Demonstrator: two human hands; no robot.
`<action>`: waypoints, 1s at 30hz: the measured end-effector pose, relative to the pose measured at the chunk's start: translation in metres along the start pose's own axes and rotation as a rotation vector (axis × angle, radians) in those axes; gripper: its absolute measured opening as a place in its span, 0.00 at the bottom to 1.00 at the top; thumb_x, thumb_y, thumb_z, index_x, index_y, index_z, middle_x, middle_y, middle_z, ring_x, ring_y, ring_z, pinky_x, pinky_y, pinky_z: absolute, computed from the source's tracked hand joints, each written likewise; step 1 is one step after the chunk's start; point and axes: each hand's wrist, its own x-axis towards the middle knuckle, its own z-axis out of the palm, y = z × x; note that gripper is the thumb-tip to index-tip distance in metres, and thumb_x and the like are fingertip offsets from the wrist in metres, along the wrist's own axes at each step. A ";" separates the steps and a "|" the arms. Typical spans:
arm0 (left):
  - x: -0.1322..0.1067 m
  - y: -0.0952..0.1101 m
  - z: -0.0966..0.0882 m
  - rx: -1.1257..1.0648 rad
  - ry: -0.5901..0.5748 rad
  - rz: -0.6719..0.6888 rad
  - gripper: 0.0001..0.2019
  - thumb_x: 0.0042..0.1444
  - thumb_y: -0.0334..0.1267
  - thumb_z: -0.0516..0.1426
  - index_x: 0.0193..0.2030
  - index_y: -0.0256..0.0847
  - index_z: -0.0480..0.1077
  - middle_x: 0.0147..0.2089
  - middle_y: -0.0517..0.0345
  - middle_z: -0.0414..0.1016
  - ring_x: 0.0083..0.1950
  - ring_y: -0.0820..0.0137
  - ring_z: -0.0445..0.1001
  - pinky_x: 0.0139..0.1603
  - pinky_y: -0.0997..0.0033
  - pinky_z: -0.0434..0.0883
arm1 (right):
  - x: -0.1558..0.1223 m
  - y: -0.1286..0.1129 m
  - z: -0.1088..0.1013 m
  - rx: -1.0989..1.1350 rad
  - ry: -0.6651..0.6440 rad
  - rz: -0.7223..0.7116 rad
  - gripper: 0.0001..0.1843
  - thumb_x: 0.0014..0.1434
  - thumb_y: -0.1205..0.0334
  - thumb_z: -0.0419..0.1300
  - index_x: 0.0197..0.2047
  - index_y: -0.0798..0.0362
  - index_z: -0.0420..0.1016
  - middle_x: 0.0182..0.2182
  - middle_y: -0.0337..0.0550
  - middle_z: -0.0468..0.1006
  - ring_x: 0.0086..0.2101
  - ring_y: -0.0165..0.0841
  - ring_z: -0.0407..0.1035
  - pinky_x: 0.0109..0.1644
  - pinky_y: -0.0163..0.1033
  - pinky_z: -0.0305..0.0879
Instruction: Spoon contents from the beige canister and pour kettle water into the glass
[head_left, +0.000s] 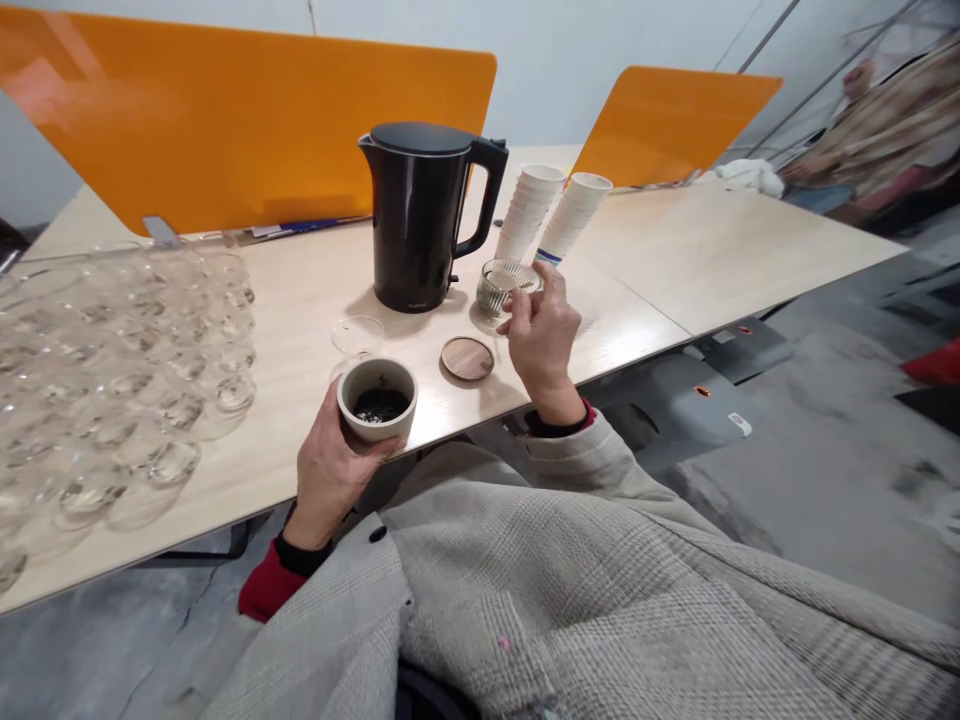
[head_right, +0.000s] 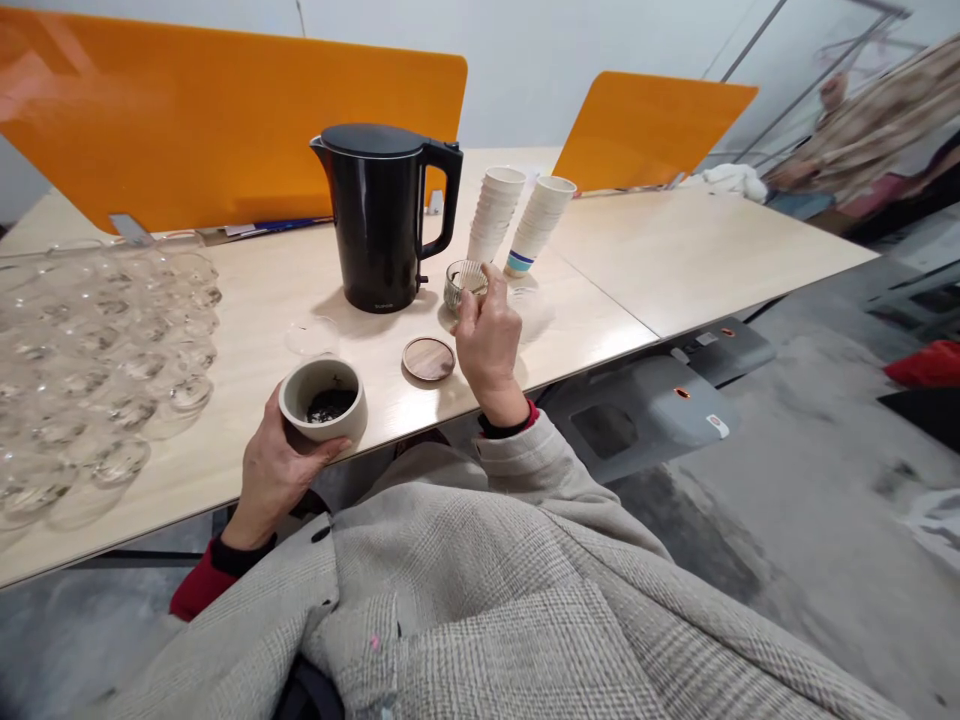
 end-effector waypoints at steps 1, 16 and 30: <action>0.000 0.000 0.000 -0.001 -0.001 0.000 0.51 0.51 0.54 0.75 0.78 0.51 0.58 0.73 0.45 0.75 0.72 0.46 0.77 0.69 0.44 0.79 | -0.009 -0.004 -0.002 -0.016 0.042 -0.005 0.26 0.78 0.49 0.49 0.72 0.50 0.66 0.38 0.44 0.85 0.32 0.38 0.79 0.44 0.46 0.76; 0.001 0.004 0.001 0.001 -0.026 -0.018 0.53 0.51 0.60 0.75 0.78 0.48 0.58 0.71 0.43 0.78 0.70 0.46 0.79 0.68 0.45 0.78 | -0.049 0.006 0.023 -0.344 -0.599 -0.236 0.36 0.70 0.45 0.60 0.72 0.59 0.72 0.67 0.65 0.74 0.62 0.57 0.69 0.69 0.62 0.66; -0.001 0.006 0.003 0.062 -0.053 0.002 0.55 0.49 0.60 0.75 0.78 0.46 0.57 0.72 0.40 0.76 0.67 0.45 0.81 0.64 0.47 0.79 | -0.049 -0.087 0.002 0.139 -0.499 -0.499 0.41 0.69 0.32 0.61 0.76 0.45 0.67 0.70 0.55 0.73 0.66 0.54 0.68 0.72 0.66 0.66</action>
